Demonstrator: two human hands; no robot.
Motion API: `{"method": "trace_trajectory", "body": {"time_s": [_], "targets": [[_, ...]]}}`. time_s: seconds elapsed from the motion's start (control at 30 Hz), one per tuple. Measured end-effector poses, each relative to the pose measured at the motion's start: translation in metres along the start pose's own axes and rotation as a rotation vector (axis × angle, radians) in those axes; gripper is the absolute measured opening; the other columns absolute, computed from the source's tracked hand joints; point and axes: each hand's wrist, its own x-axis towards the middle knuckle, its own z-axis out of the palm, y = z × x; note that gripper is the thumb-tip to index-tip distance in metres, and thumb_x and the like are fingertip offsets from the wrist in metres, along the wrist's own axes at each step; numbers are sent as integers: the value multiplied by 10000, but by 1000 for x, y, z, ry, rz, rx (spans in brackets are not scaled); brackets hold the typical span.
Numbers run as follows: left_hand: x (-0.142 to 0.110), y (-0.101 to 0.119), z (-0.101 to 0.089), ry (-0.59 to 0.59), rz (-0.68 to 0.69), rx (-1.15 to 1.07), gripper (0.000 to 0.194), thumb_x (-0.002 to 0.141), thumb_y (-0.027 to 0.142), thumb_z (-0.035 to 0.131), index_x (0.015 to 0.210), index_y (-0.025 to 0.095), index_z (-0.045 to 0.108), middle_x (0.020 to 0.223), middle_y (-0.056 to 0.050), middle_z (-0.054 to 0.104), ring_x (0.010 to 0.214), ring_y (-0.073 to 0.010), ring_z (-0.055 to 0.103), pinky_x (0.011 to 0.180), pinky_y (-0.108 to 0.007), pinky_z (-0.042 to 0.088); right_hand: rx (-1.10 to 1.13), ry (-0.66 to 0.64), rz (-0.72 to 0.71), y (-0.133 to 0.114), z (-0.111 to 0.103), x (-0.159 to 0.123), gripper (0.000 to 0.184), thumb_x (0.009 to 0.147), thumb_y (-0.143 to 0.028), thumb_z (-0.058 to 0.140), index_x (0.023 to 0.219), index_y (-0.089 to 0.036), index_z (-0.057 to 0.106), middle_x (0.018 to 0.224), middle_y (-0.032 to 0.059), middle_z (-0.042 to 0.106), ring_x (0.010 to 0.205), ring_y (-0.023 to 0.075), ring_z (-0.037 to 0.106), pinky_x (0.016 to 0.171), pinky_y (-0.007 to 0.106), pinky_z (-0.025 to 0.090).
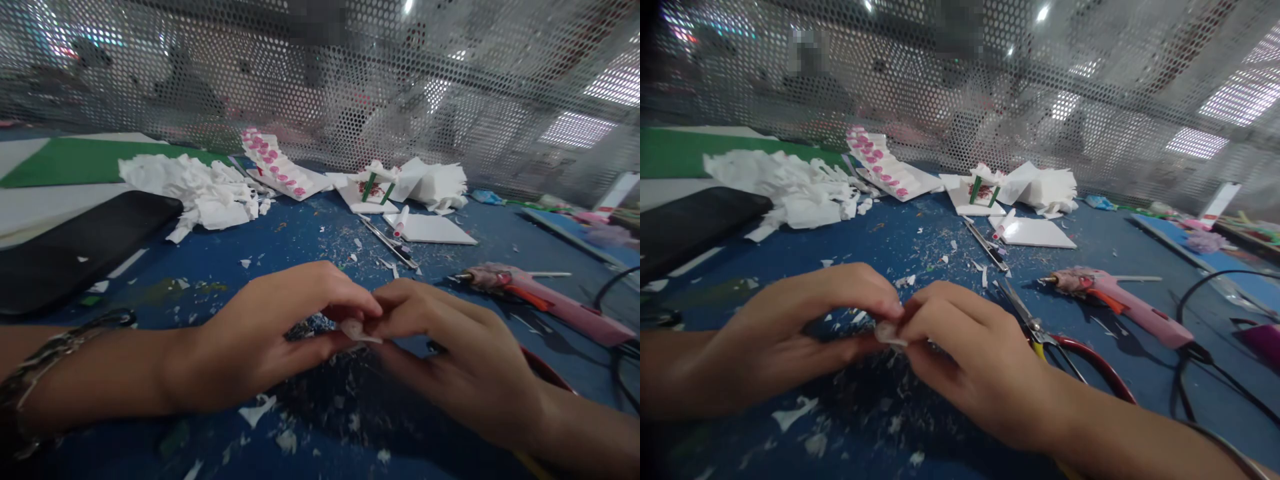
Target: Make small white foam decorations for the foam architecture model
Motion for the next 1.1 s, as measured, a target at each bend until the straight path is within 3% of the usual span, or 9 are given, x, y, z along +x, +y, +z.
{"method": "trace_trajectory", "body": {"time_s": [0.2, 0.4, 0.53, 0.73, 0.97, 1.1], "targets": [[1, 0, 0, 47, -94, -68, 202, 768, 109, 524, 960, 173, 521, 942, -9, 533, 845, -76, 530, 716, -129, 457, -18, 8, -58, 0, 0, -1, 109, 731, -30, 534, 754, -136, 533, 777, 24, 605, 797, 41, 555, 747, 104, 423], [3, 3, -1, 67, -248, -49, 97, 718, 159, 606, 805, 174, 564, 731, 51, 569, 641, -38, 526, 605, -94, 432, -8, -21, -65, -1, -2, -3, 114, 755, -48, 506, 783, -157, 527, 813, 40, 589, 795, 72, 558, 697, 161, 460], [4, 3, 2, 69, -336, -183, 54, 729, 171, 593, 779, 182, 574, 748, 52, 576, 659, -35, 546, 605, -74, 454, -19, -17, -67, 0, -1, -4, 117, 765, -61, 499, 794, -171, 527, 817, 36, 584, 794, 81, 560, 694, 172, 468], [2, 2, 5, 82, -368, -333, 82, 715, 143, 603, 786, 184, 597, 828, 38, 584, 760, -47, 569, 676, -74, 473, -45, 40, -46, -2, -3, -3, 125, 748, -69, 534, 816, -172, 554, 815, 13, 599, 762, 62, 579, 717, 114, 455], [1, 0, 0, 45, -315, -275, 92, 697, 119, 615, 768, 177, 606, 802, 28, 598, 741, -50, 577, 669, -76, 459, -77, 5, -52, -1, -3, -3, 116, 761, -72, 519, 836, -157, 546, 831, 23, 598, 784, 68, 567, 712, 137, 456], [5, -2, -2, 12, -328, -236, 39, 719, 163, 596, 750, 176, 615, 767, 24, 603, 694, -59, 575, 632, -94, 465, -29, -7, 46, 1, -3, 3, 89, 754, -88, 514, 764, -174, 536, 737, 4, 604, 695, 66, 570, 637, 157, 463]]}}
